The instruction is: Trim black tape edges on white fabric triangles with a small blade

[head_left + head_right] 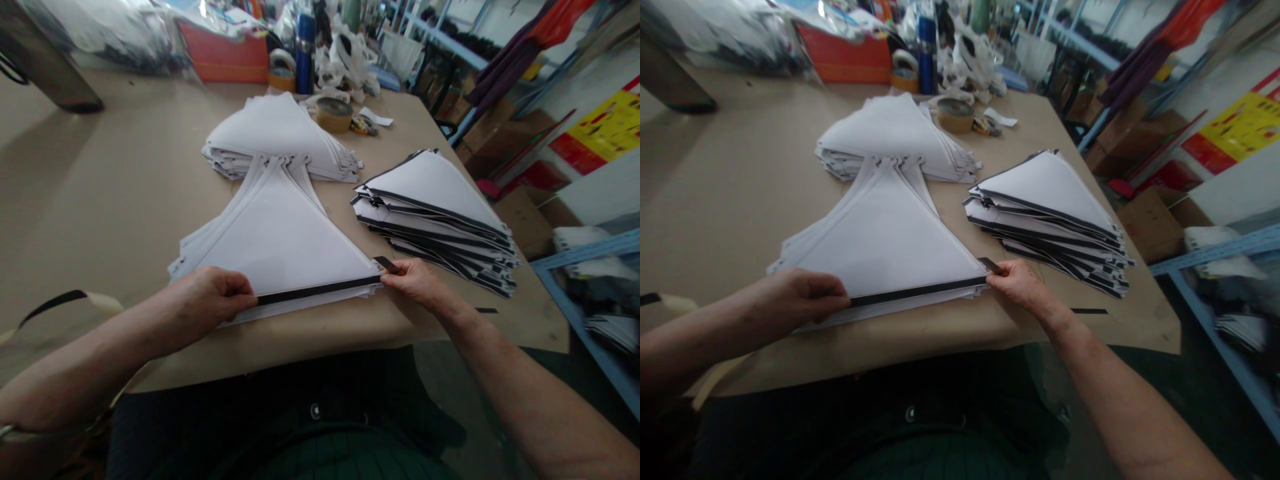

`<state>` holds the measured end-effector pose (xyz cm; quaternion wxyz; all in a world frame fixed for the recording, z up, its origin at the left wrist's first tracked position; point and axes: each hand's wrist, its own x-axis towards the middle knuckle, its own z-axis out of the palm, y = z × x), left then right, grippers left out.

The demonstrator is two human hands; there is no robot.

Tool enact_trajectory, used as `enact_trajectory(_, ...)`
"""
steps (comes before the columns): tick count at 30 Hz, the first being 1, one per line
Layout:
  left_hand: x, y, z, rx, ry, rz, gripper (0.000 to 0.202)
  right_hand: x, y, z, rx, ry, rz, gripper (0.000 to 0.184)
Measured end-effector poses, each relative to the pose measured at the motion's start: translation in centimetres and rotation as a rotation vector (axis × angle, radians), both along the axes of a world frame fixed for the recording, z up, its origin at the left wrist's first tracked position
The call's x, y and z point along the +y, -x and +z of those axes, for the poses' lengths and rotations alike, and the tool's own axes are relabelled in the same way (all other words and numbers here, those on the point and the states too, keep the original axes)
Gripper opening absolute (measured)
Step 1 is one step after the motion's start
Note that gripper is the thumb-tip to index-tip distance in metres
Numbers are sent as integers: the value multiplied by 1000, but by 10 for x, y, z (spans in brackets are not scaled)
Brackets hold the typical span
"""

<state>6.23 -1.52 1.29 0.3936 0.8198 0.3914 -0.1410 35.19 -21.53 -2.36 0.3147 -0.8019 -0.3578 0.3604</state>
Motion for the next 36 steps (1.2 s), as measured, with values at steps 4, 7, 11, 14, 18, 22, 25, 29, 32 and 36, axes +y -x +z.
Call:
enact_trajectory(4, 1, -2, -3, 3, -9, 2, 25, 1, 0, -3, -45, 7, 36, 25)
enact_trajectory(7, 1, -3, -3, 17, -31, -18, 26, 2, 2, -3, -118, 11, 96, 24)
enact_trajectory(11, 1, -4, -2, 31, -51, -32, 27, 1, 0, 1, -312, 99, 169, 27)
enact_trajectory(14, 1, -3, -3, 19, -66, -47, 26, 0, 0, 10, -418, 115, 169, 26)
enact_trajectory(18, 1, -2, -2, 19, -61, -60, 26, 8, 15, 25, -266, -116, 142, 14)
enact_trajectory(22, -1, -6, 4, 33, -76, -64, 26, 24, 39, 23, -82, -203, 231, 11)
enact_trajectory(25, 0, -6, 9, 52, -55, -66, 24, 32, 47, 12, -156, -168, 293, 13)
enact_trajectory(29, 12, 9, 10, 70, -63, -91, 22, 35, 44, 4, -253, -102, 327, 15)
enact_trajectory(32, 24, 28, 8, 83, -52, -87, 22, 35, 42, 6, -277, -64, 340, 17)
enact_trajectory(36, 36, 57, 11, 34, -16, 42, 13, 32, 40, 4, -254, -49, 348, 20)
